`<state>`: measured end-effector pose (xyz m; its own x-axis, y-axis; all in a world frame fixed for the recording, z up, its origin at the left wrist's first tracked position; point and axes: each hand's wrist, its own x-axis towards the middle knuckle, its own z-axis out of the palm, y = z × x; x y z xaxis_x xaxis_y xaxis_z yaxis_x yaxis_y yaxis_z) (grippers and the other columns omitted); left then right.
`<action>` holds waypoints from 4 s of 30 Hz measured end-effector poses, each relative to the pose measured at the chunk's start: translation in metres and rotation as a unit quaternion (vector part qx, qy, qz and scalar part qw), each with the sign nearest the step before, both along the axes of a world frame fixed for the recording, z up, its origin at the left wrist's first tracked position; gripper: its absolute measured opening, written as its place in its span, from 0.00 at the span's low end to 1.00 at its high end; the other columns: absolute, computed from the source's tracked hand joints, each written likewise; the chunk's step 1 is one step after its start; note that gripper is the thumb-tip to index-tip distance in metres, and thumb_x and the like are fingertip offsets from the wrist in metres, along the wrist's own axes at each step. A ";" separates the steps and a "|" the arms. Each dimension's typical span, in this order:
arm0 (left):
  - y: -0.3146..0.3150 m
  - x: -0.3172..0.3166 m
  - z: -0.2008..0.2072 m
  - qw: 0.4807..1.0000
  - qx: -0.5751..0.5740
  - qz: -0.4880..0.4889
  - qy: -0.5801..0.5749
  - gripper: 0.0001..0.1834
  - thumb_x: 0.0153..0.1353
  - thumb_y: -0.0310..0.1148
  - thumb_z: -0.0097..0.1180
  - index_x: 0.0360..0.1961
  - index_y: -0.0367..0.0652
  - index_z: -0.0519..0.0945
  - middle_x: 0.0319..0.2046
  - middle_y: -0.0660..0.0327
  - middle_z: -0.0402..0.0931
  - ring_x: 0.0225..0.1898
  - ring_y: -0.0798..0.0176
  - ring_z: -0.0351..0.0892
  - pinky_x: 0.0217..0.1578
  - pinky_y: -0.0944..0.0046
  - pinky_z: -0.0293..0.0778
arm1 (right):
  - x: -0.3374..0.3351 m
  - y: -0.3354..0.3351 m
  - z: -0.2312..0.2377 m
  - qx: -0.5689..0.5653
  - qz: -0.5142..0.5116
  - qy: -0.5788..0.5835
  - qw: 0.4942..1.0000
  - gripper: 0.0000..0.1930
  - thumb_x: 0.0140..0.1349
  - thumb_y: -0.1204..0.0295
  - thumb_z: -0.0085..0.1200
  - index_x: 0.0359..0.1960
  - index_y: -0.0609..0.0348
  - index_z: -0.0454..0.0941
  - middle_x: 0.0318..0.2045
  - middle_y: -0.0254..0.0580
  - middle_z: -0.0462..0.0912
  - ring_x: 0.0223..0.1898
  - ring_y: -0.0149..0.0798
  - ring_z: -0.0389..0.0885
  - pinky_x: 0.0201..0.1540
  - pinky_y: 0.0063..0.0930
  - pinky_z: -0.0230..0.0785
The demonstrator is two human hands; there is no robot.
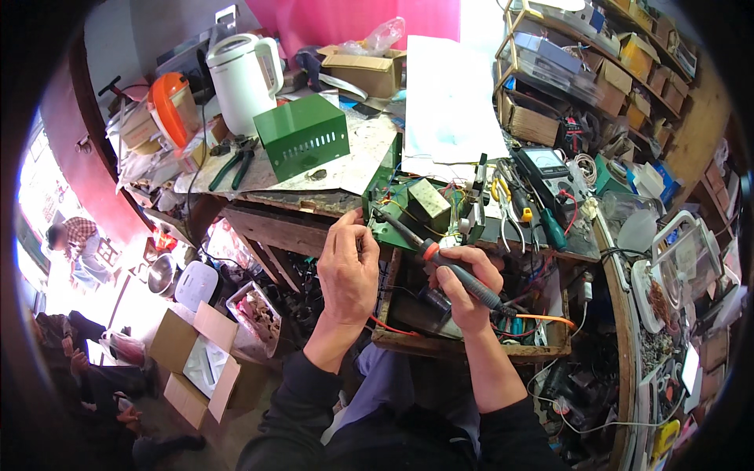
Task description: The person works at a cluttered electronics workbench, handling a green circuit board and connecting wires. They use a soldering iron to solder components and wires to the board, then set the soldering iron down and continue adjusting connections by hand.
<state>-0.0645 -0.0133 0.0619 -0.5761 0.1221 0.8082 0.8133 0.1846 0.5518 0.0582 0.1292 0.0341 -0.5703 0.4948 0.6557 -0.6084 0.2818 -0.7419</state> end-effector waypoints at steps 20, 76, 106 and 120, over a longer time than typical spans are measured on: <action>0.000 0.000 -0.001 1.000 -0.004 -0.003 -0.015 0.05 0.65 0.19 0.61 0.40 0.35 0.77 0.50 0.43 0.84 0.46 0.41 0.86 0.44 0.51 0.83 | 0.000 -0.002 0.004 -0.015 -0.001 0.008 1.000 0.11 0.67 0.79 0.63 0.48 0.71 0.80 0.36 0.49 0.89 0.31 0.33 0.89 0.37 0.25 0.84; -0.001 -0.002 0.000 1.000 -0.012 0.003 0.003 0.03 0.67 0.20 0.62 0.40 0.33 0.81 0.50 0.47 0.84 0.43 0.51 0.87 0.43 0.58 0.82 | 0.000 -0.001 0.003 0.015 0.000 0.009 1.000 0.13 0.62 0.82 0.64 0.48 0.70 0.82 0.34 0.45 0.88 0.32 0.30 0.88 0.37 0.23 0.80; -0.001 -0.001 0.001 1.000 -0.017 -0.006 -0.018 0.03 0.66 0.20 0.62 0.40 0.34 0.80 0.51 0.48 0.84 0.47 0.43 0.86 0.47 0.52 0.82 | 0.001 0.001 0.003 0.024 -0.018 0.005 1.000 0.13 0.60 0.83 0.64 0.46 0.70 0.83 0.33 0.45 0.88 0.31 0.31 0.88 0.35 0.23 0.80; 0.000 -0.005 -0.005 1.000 -0.016 0.002 0.000 0.04 0.67 0.20 0.62 0.41 0.33 0.81 0.51 0.48 0.84 0.42 0.55 0.86 0.41 0.61 0.82 | 0.000 0.002 0.002 0.019 -0.019 0.010 1.000 0.12 0.59 0.82 0.64 0.45 0.70 0.84 0.32 0.44 0.88 0.30 0.31 0.88 0.34 0.22 0.79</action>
